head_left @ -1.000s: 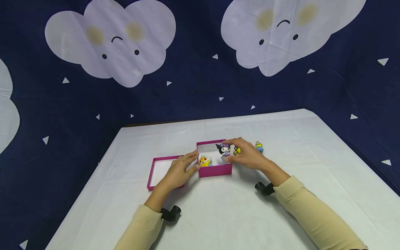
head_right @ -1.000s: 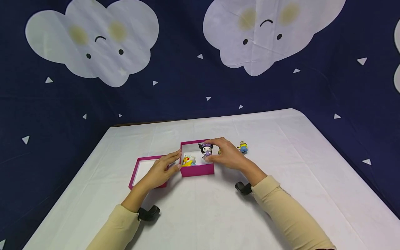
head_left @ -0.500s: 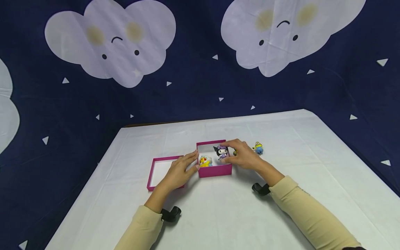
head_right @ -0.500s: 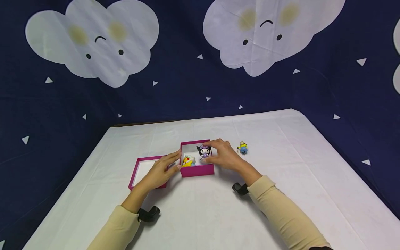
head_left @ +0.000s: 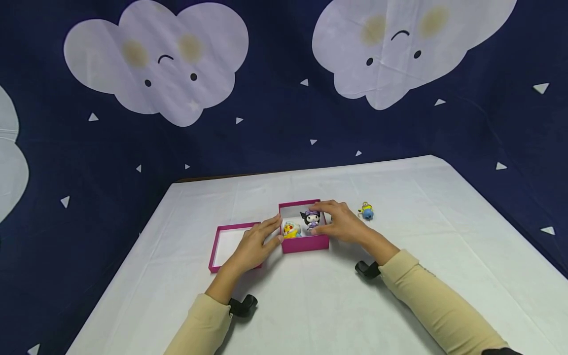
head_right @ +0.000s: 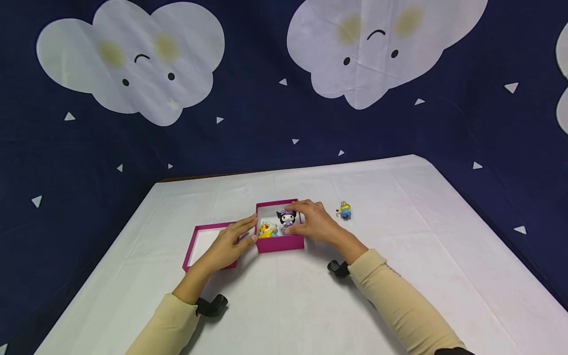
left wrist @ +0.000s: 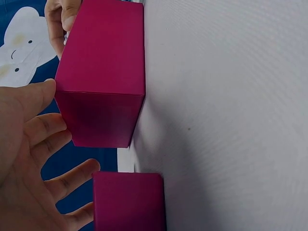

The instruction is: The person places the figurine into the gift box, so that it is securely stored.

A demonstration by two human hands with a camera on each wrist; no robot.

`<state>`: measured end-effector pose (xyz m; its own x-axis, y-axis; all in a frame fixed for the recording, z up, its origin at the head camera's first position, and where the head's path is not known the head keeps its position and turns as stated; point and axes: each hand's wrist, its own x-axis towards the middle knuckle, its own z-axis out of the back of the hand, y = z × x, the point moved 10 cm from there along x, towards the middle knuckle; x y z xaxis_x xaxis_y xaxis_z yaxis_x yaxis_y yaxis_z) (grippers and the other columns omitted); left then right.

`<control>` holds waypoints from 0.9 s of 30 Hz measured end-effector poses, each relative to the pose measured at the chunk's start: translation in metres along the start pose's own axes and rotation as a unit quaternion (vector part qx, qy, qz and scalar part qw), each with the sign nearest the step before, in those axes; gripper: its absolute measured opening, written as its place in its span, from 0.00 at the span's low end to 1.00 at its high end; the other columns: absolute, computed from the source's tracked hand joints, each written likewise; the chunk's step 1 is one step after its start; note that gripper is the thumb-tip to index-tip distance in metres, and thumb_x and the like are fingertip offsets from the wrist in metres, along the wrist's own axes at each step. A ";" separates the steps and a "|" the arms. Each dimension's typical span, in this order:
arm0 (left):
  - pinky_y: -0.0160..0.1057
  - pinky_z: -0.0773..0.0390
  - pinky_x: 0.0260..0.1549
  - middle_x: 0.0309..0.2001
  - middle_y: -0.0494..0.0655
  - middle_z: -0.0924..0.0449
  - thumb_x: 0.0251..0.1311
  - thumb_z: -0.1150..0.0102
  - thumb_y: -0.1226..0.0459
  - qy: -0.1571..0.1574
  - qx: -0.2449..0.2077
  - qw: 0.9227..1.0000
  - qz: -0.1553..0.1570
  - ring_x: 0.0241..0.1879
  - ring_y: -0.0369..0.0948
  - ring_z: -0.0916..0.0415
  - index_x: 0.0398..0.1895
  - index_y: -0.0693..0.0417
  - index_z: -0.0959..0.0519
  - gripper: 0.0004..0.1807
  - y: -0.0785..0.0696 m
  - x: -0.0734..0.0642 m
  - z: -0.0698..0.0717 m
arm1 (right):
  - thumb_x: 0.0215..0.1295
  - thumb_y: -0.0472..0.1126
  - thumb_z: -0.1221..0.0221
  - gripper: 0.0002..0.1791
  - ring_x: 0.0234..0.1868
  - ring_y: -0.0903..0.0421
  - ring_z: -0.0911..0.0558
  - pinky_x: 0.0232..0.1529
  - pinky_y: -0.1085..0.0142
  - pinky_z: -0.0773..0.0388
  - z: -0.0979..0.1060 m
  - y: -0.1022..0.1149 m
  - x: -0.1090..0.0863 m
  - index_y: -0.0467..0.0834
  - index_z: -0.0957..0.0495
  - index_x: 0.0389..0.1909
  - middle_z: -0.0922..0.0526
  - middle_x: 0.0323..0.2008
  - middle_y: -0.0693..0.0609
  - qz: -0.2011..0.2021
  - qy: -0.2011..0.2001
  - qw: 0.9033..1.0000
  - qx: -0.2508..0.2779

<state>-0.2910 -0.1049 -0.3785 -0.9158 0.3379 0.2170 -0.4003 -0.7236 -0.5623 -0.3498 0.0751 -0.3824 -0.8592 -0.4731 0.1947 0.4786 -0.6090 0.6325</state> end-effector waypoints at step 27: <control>0.60 0.41 0.64 0.70 0.41 0.37 0.65 0.47 0.55 -0.002 0.001 1.000 -0.005 0.68 0.52 0.38 0.66 0.53 0.33 0.27 -0.001 0.000 -0.002 | 0.49 0.55 0.31 0.30 0.67 0.47 0.35 0.61 0.48 0.39 -0.005 0.002 0.008 0.49 0.22 0.54 0.32 0.66 0.46 0.035 0.037 0.996 -0.066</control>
<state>-0.2903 -0.1028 -0.3796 -0.9122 0.3422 0.2253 -0.4087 -0.7222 -0.5580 -0.3543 0.0670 -0.3830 -0.8094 -0.5604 0.1756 0.5610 -0.6493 0.5136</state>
